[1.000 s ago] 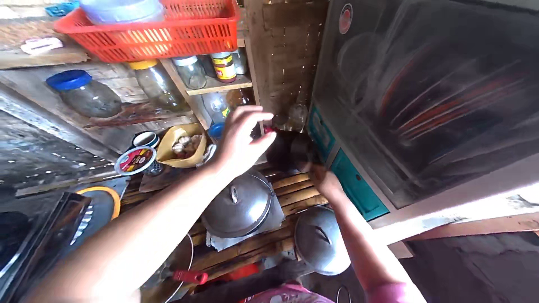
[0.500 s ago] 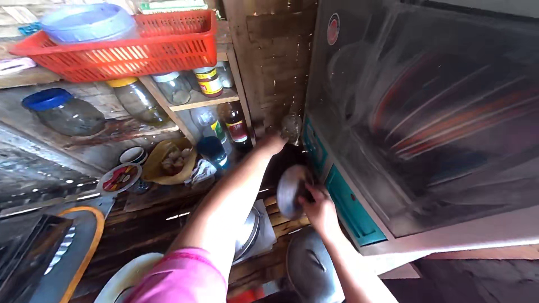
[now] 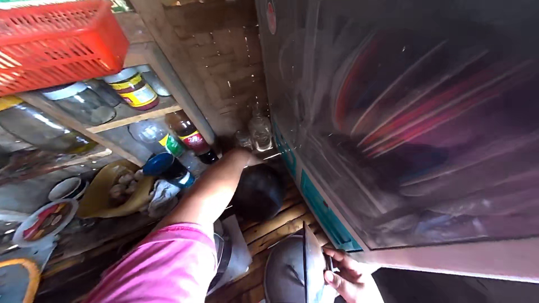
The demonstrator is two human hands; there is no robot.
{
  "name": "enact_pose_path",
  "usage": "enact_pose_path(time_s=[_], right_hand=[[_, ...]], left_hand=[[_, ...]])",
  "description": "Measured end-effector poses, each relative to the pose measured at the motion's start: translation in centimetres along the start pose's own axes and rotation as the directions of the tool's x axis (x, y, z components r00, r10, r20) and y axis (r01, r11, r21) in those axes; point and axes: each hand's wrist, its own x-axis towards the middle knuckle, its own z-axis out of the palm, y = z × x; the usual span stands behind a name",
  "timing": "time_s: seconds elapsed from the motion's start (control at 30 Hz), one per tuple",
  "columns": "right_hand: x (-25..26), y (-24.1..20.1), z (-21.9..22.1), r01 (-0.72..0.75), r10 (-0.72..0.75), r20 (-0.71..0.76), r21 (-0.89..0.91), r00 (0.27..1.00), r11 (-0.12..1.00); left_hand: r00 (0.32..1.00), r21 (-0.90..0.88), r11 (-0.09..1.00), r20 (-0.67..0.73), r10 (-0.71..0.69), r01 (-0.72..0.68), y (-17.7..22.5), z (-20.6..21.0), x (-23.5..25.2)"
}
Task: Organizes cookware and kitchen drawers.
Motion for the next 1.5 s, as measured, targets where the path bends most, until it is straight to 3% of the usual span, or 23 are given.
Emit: enact_pose_path(time_s=[0.07,0.17,0.23,0.3,0.37,0.43,0.5,0.6,0.67,0.77,0.9,1.0,1.17,1.23,1.4,1.5], right_hand=[[-0.1,-0.1,-0.3,0.011,-0.011,0.002,0.02,1.0,1.0],[-0.1,-0.9,-0.1,0.039,-0.039,0.016,0.017,0.999,0.999],[0.5,-1.6,0.3,0.084,-0.08,0.048,-0.067,0.996,0.994],[1.4,-1.7,1.0,0.184,-0.168,0.091,-0.211,0.982,0.96],[2.8,-1.2,2.0,0.351,-0.312,0.162,-0.387,0.936,0.853],[4.0,-0.3,3.0,0.503,-0.452,0.238,-0.547,0.86,0.669],[5.0,1.0,3.9,0.562,-0.538,0.269,-0.654,0.799,0.507],[5.9,3.2,4.3,0.527,-0.574,0.232,-0.736,0.786,0.425],[6.5,4.5,4.0,0.507,-0.569,0.211,-0.745,0.795,0.433],[7.7,5.4,3.9,0.496,-0.562,0.2,-0.746,0.803,0.444],[8.3,3.6,4.1,0.431,-0.436,0.239,-0.799,0.868,0.42],[8.6,1.9,4.6,0.332,-0.252,0.241,-0.836,0.937,0.437],[9.6,0.7,5.2,0.154,0.035,0.195,-0.86,0.98,0.487],[9.7,1.2,5.1,0.147,0.015,0.182,-0.833,0.983,0.533],[8.6,1.5,4.7,0.152,-0.033,0.169,-0.757,0.985,0.636],[7.5,2.2,3.7,0.211,-0.195,0.115,-0.767,0.974,0.606]], left_hand=[[0.993,-0.053,0.998,0.114,0.03,-0.024,0.0,1.2,-0.9],[0.958,-0.13,0.989,0.287,-0.03,0.07,0.7,1.3,-3.6],[0.936,-0.066,0.991,0.343,-0.084,0.113,1.6,0.6,-6.3],[0.918,0.053,0.997,0.388,-0.078,0.063,2.3,0.3,-8.8],[0.913,0.146,0.988,0.407,-0.007,-0.058,2.4,0.5,-9.9],[0.912,0.125,0.988,0.408,0.034,-0.093,1.6,1.0,-10.1],[0.921,-0.133,0.991,0.386,0.047,0.005,-0.3,1.1,-9.6],[0.95,-0.608,0.794,0.266,0.164,0.033,-3.9,-2.2,-8.7],[0.976,-0.704,0.71,0.135,0.172,-0.028,-5.3,-6.3,-8.3],[0.993,-0.723,0.681,-0.066,0.1,-0.117,-6.1,-10.6,-7.9],[0.972,-0.71,0.693,-0.227,-0.053,-0.128,-5.0,-11.9,-6.5],[0.96,-0.64,0.762,-0.261,-0.097,-0.096,-4.6,-10.8,-4.4],[0.943,-0.321,0.947,-0.315,-0.103,-0.003,-4.0,-7.0,-1.4],[0.947,-0.232,0.972,-0.299,-0.114,0.044,-3.0,-4.8,-0.9],[0.919,-0.232,0.945,-0.267,-0.29,0.231,-0.7,1.3,0.3],[0.914,-0.153,0.95,-0.266,-0.306,0.274,-0.5,2.8,2.1]])
